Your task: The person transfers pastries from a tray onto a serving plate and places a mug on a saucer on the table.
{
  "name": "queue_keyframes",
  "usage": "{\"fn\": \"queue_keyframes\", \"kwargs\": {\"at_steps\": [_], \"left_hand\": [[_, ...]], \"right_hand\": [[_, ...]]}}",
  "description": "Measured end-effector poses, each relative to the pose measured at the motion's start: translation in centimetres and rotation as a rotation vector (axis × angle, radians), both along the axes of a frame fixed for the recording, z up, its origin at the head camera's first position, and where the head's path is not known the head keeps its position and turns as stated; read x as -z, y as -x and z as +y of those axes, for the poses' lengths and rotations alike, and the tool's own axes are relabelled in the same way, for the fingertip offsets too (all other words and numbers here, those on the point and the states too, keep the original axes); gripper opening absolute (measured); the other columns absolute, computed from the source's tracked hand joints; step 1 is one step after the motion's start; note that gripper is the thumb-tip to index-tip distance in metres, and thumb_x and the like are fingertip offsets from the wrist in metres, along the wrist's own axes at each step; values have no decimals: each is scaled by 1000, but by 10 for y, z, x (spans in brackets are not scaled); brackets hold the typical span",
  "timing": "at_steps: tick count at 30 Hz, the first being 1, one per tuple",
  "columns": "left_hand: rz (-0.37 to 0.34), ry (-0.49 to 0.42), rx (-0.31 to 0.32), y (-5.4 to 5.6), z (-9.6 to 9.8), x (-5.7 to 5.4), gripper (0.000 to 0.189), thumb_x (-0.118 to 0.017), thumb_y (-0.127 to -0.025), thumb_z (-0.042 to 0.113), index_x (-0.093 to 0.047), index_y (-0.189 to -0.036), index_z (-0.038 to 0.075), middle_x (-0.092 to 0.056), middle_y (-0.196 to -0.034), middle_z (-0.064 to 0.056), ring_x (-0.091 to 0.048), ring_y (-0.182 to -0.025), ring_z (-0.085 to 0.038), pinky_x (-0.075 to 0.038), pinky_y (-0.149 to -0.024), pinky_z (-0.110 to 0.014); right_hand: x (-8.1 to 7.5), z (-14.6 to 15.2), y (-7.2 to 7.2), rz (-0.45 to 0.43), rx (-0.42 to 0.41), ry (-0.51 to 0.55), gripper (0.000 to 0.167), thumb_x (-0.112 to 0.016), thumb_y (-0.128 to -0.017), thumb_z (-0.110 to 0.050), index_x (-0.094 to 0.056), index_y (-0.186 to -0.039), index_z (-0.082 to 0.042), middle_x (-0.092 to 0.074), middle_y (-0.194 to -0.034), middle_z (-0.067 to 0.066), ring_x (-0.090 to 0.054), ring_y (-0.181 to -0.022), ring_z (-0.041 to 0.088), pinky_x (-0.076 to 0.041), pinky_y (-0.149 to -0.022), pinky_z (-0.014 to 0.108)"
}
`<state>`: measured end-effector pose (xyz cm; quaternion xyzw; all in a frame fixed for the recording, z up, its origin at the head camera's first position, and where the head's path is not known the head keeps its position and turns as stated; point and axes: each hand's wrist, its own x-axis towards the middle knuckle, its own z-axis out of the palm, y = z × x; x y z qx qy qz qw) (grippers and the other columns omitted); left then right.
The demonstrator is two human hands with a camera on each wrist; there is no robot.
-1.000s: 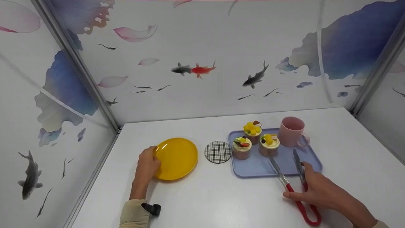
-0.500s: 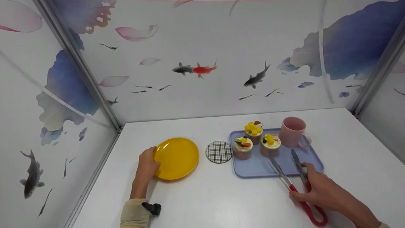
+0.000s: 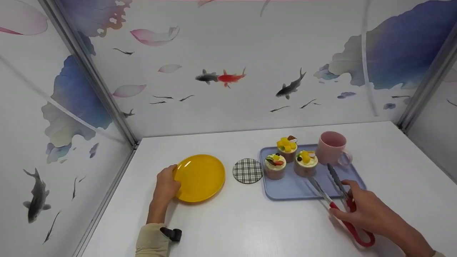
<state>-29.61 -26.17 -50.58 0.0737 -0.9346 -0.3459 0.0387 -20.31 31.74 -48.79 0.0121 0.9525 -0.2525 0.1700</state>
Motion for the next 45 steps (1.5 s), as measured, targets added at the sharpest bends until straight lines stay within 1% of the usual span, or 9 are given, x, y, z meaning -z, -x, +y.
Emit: {"fn": "queue_keyframes", "kwargs": {"at_steps": [8,16,19,23,27,32,36,42,45], "left_hand": [[-5,-3,-11,-1,1,0,64,-58,-94,-14,-48,-158,-7,-55,-157,-29,-54,-145,-42,-40,-129,-58],[-15,0,-6,-1,0,1,64,-58,-95,-13,-47,-158,-7,-54,-158,-29,-53,-146,-43,-39,-130,-58],[-15,-8,-7,0,0,0,64,-58,-95,-14,-47,-158,-6,-54,-158,-29,-53,-146,-42,-39,-130,-58],[-1,-9,-3,1,0,0,65,-58,-94,-15,-48,-158,-7,-55,-157,-29,-54,-145,-42,-40,-129,-58],[6,6,1,0,1,0,65,-59,-93,-15,-48,-157,-8,-55,-157,-30,-54,-145,-43,-41,-128,-58],[-15,-2,-5,0,1,1,66,-59,-94,-15,-47,-158,-7,-54,-158,-29,-53,-147,-43,-39,-129,-58],[-38,-18,-14,0,0,2,66,-60,-95,-14,-46,-159,-5,-52,-160,-28,-52,-147,-41,-38,-130,-58],[-33,-30,-2,-1,0,1,65,-58,-96,-14,-45,-160,-6,-52,-161,-28,-53,-146,-41,-38,-130,-58],[-37,-30,0,0,0,0,65,-58,-97,-14,-44,-160,-6,-51,-162,-28,-52,-148,-41,-37,-130,-58]], "right_hand": [[-2,2,1,68,7,16,127,-84,-79,-71,-23,-161,3,-59,-132,33,-64,-107,39,-70,-76,54],[-1,0,-2,185,6,29,113,-85,-83,-66,-32,-154,4,-56,-140,35,-65,-110,41,-70,-80,54],[-1,-1,-3,224,15,49,110,-86,-82,-64,-34,-152,4,-58,-139,34,-66,-108,39,-70,-79,52],[0,-3,-5,288,13,75,104,-89,-82,-59,-39,-149,4,-64,-130,29,-66,-100,29,-70,-76,46],[2,-5,-7,384,-12,96,92,-90,-85,-51,-46,-145,2,-69,-120,19,-64,-90,21,-68,-74,33],[4,-8,-7,451,-23,129,83,-89,-88,-47,-50,-145,-1,-70,-121,17,-62,-90,20,-60,-73,16],[5,-10,-6,467,-31,131,81,-88,-90,-44,-50,-149,-5,-69,-124,16,-62,-94,22,-58,-71,14],[5,-14,-5,497,-31,62,79,-84,-92,-49,-51,-154,-13,-70,-121,14,-62,-93,22,-59,-68,21],[5,-14,-4,523,-32,62,77,-82,-93,-51,-52,-154,-15,-70,-121,15,-61,-95,25,-56,-66,20]]}}
